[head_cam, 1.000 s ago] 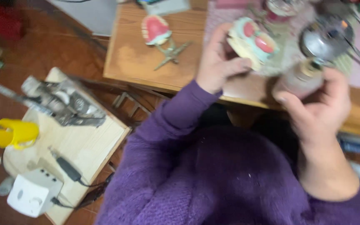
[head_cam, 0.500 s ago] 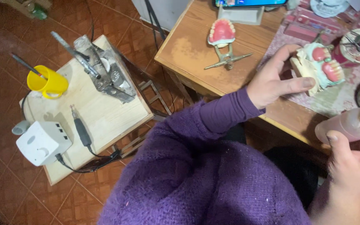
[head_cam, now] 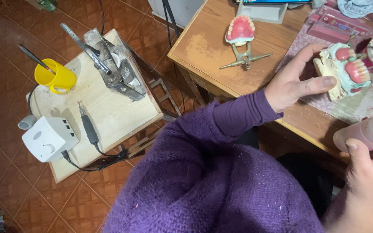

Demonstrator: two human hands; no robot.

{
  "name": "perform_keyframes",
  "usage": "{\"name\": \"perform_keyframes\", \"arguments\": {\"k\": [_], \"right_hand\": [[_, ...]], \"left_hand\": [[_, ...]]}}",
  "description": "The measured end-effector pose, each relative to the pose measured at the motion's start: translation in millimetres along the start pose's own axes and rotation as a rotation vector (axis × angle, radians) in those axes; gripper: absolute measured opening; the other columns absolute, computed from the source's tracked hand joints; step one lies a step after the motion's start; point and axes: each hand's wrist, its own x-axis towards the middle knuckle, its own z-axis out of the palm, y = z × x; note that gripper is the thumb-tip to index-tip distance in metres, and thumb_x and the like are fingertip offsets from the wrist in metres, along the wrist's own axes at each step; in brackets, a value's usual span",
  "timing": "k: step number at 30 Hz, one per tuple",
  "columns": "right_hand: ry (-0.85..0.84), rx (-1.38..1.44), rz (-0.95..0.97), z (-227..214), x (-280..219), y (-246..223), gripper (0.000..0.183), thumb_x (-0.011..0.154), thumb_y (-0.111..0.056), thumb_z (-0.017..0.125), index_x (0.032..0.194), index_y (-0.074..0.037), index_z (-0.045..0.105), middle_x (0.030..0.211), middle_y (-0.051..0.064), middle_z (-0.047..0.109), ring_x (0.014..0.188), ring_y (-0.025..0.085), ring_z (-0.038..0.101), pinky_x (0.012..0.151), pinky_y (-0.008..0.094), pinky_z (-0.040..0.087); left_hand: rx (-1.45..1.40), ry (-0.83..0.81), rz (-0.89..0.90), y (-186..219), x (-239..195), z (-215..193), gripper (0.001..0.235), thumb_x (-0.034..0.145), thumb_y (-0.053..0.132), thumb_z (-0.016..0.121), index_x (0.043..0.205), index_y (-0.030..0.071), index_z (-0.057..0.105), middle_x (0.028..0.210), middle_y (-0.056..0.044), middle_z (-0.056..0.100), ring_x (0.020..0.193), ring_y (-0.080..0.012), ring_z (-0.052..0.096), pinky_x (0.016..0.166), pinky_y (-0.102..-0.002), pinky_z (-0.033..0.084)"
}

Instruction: The recorder is shaping pink wax or resin on a dental cast model using a metal carving tool and a spirit lamp.

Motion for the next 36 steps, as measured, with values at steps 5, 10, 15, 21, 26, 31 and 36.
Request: {"name": "perform_keyframes", "arguments": {"k": [5,10,15,21,26,31,36], "right_hand": [[-0.033,-0.045,-0.064,-2.0,0.4,-0.6,0.036,0.119,0.018,0.069,0.150,0.022,0.052,0.145,0.034,0.059,0.126,0.041,0.060,0.113,0.045,0.051],[-0.042,-0.016,-0.033,0.6,1.6,-8.1,0.037,0.117,0.015,0.065,0.151,0.019,0.053,0.148,0.030,0.059,0.130,0.037,0.060,0.116,0.041,0.048],[-0.008,0.019,0.108,4.7,2.6,-22.0,0.040,0.114,0.011,0.068,0.152,0.014,0.054,0.137,0.024,0.062,0.105,0.026,0.062,0.085,0.028,0.053],[-0.057,-0.004,-0.097,16.3,16.8,-52.8,0.065,0.097,0.022,0.071,0.150,0.009,0.036,0.145,0.034,0.051,0.131,0.043,0.055,0.118,0.049,0.046],[-0.051,-0.025,-0.193,26.5,27.7,-70.3,0.070,0.091,0.009,0.083,0.143,0.009,0.036,0.138,0.031,0.053,0.125,0.041,0.058,0.115,0.049,0.050],[-0.045,-0.076,-0.212,33.2,39.3,-85.3,0.068,0.089,0.009,0.089,0.137,0.014,0.041,0.128,0.032,0.059,0.114,0.040,0.064,0.104,0.045,0.054],[-0.066,-0.042,-0.208,36.9,50.2,-99.6,0.070,0.085,0.012,0.091,0.135,0.013,0.043,0.124,0.028,0.059,0.110,0.035,0.063,0.102,0.042,0.054]], "left_hand": [[-0.008,0.003,-0.001,-0.1,0.5,-1.4,0.072,0.088,0.023,0.080,0.150,0.007,0.048,0.137,-0.011,0.061,0.126,-0.0236,0.062,0.115,-0.039,0.051],[-0.073,0.009,-0.014,-3.6,0.9,-2.0,0.066,0.091,0.017,0.079,0.149,0.004,0.050,0.134,-0.013,0.064,0.120,-0.0230,0.064,0.110,-0.036,0.053],[-0.123,-0.038,-0.012,-15.4,6.5,-7.4,0.067,0.090,0.026,0.079,0.145,0.001,0.050,0.131,-0.018,0.065,0.120,-0.0303,0.066,0.110,-0.043,0.053],[-0.119,-0.057,-0.017,-37.7,17.8,-18.7,0.080,0.088,0.039,0.079,0.149,0.001,0.046,0.134,-0.021,0.064,0.121,-0.0356,0.067,0.113,-0.050,0.054],[-0.143,-0.057,-0.048,-21.5,12.6,-13.0,0.077,0.090,0.036,0.075,0.150,0.000,0.043,0.136,-0.023,0.060,0.123,-0.0363,0.065,0.112,-0.051,0.056],[-0.190,-0.068,-0.086,-13.1,8.2,-11.6,0.075,0.094,0.042,0.076,0.152,0.006,0.044,0.137,-0.020,0.061,0.122,-0.0360,0.066,0.109,-0.053,0.058],[-0.332,-0.055,-0.081,-12.2,1.8,-11.2,0.066,0.100,0.022,0.066,0.156,0.003,0.036,0.138,-0.022,0.057,0.121,-0.0348,0.067,0.106,-0.046,0.060]]}}
